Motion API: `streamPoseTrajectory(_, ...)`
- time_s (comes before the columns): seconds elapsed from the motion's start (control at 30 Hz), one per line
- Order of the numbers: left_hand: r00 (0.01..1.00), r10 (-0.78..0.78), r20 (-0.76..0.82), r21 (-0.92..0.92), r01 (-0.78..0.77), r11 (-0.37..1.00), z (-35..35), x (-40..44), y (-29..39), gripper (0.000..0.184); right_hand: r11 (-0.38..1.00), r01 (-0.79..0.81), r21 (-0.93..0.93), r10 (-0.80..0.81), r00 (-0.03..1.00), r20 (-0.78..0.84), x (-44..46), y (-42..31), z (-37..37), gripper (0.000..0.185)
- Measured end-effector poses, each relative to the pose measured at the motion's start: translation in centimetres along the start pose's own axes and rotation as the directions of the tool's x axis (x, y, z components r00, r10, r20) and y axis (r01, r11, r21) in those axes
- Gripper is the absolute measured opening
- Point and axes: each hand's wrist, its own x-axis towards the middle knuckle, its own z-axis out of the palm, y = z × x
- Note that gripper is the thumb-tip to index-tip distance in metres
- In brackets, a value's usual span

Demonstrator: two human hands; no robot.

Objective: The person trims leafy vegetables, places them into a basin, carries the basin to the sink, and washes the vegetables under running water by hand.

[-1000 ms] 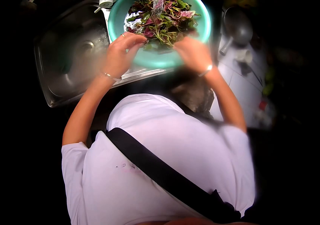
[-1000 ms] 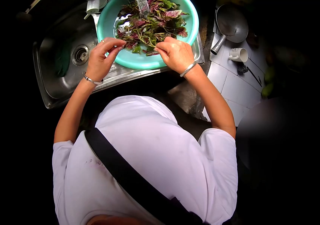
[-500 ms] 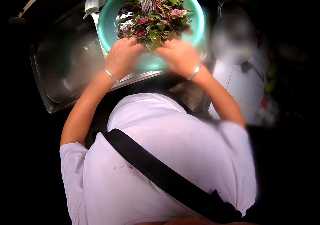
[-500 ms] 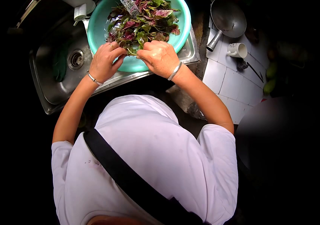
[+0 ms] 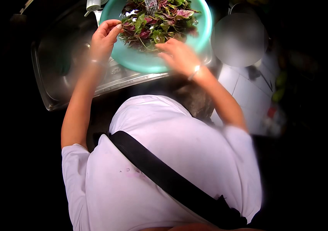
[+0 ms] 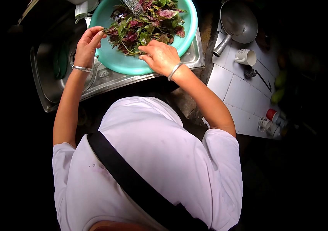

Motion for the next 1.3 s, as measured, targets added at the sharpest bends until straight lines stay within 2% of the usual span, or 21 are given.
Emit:
streamPoseTrajectory(0.03,1.000,0.008,-0.015,0.074,-0.007,0.997,-0.3,0.1,-0.3,0.028,0.996,-0.019,-0.089,0.025,0.997,0.070,0.5,1.0,0.1,0.027)
streamPoseTrajectory(0.1,0.999,0.026,-0.044,0.221,-0.016,0.975,-1.0,0.1,-1.0,0.038,0.965,-0.108,-0.238,0.140,0.983,0.121,2.3,2.5,-0.1,0.028)
streamPoseTrajectory(0.2,0.996,-0.001,-0.084,0.205,0.018,0.979,-1.5,-0.2,-1.3,0.047,0.827,-0.226,-0.515,0.402,0.877,0.261,5.5,2.6,-1.4,0.037)
streamPoseTrajectory(0.23,0.995,-0.039,-0.087,0.163,0.053,0.985,-1.7,-0.6,-0.8,0.042,0.812,-0.264,-0.520,0.495,0.783,0.376,6.6,2.2,-1.6,0.053)
streamPoseTrajectory(0.33,0.992,-0.045,-0.116,0.076,0.054,0.996,-3.3,-1.4,-0.4,0.037,0.811,-0.231,-0.537,0.517,0.713,0.474,7.4,1.3,0.2,0.064)
streamPoseTrajectory(0.37,0.992,-0.041,-0.119,0.054,0.048,0.997,-4.0,-1.9,-0.2,0.033,0.819,-0.197,-0.539,0.484,0.742,0.464,7.2,0.3,0.7,0.072)
streamPoseTrajectory(0.4,0.992,-0.048,-0.119,0.047,0.054,0.997,-4.6,-2.2,-0.1,0.033,0.832,-0.199,-0.517,0.477,0.731,0.487,7.3,-0.1,1.7,0.072)
streamPoseTrajectory(0.47,0.991,-0.063,-0.120,0.032,0.067,0.997,-6.0,-3.1,-0.3,0.032,0.880,-0.194,-0.433,0.424,0.732,0.534,8.2,-1.3,4.1,0.064)
streamPoseTrajectory(0.53,0.988,-0.069,-0.138,0.044,0.076,0.996,-7.3,-4.1,-0.1,0.030,0.935,-0.143,-0.324,0.296,0.818,0.493,9.3,-1.4,8.6,0.058)
streamPoseTrajectory(0.6,0.986,-0.068,-0.152,0.017,0.071,0.997,-8.6,-5.1,-0.3,0.029,0.982,-0.050,-0.181,0.111,0.932,0.346,10.9,-1.4,11.3,0.047)
streamPoseTrajectory(0.67,0.986,-0.064,-0.157,0.033,0.070,0.997,-10.1,-6.1,-0.4,0.030,0.993,-0.087,-0.077,0.104,0.961,0.256,13.0,0.8,14.2,0.038)
streamPoseTrajectory(0.73,0.987,-0.044,-0.156,0.039,0.051,0.998,-11.7,-7.2,-1.0,0.030,0.994,-0.089,-0.057,0.087,0.995,-0.044,14.7,0.9,13.3,0.035)
streamPoseTrajectory(0.83,0.988,-0.023,-0.153,0.036,0.029,0.999,-14.1,-7.8,-2.3,0.029,0.878,-0.351,0.325,0.425,0.884,-0.195,17.0,0.5,9.3,0.033)
streamPoseTrajectory(0.93,0.986,-0.056,-0.158,0.056,0.066,0.996,-14.0,-7.3,-1.8,0.029,0.666,-0.380,0.641,0.530,0.846,-0.049,16.6,-0.5,3.2,0.034)
streamPoseTrajectory(1.03,0.987,-0.078,-0.142,0.051,0.086,0.995,-13.5,-6.5,-1.5,0.029,0.547,-0.446,0.708,0.487,0.858,0.164,15.3,-1.1,-1.1,0.036)
streamPoseTrajectory(1.1,0.989,-0.081,-0.122,0.044,0.087,0.995,-13.5,-6.3,-1.8,0.028,0.586,-0.486,0.648,0.454,0.860,0.235,13.8,-0.5,-1.8,0.037)
streamPoseTrajectory(1.17,0.990,-0.090,-0.113,0.035,0.094,0.995,-13.8,-6.4,-2.2,0.028,0.713,-0.465,0.524,0.419,0.883,0.213,11.9,1.4,-1.6,0.037)
streamPoseTrajectory(1.2,0.990,-0.094,-0.108,0.030,0.098,0.995,-14.0,-6.6,-2.4,0.028,0.873,-0.451,0.187,0.414,0.886,0.206,11.3,3.0,-1.6,0.041)
streamPoseTrajectory(1.23,0.988,-0.100,-0.118,0.040,0.106,0.994,-14.1,-6.8,-2.4,0.028,0.930,-0.358,-0.086,0.366,0.926,0.094,10.1,4.0,-1.2,0.042)
streamPoseTrajectory(1.27,0.986,-0.106,-0.128,0.050,0.113,0.992,-14.3,-7.2,-2.4,0.028,0.895,-0.262,-0.361,0.282,0.959,0.002,9.6,3.5,-1.1,0.044)
streamPoseTrajectory(1.3,0.984,-0.112,-0.137,0.060,0.121,0.991,-14.4,-7.6,-2.4,0.029,0.883,-0.329,-0.333,0.350,0.937,0.002,8.9,2.5,-1.6,0.045)
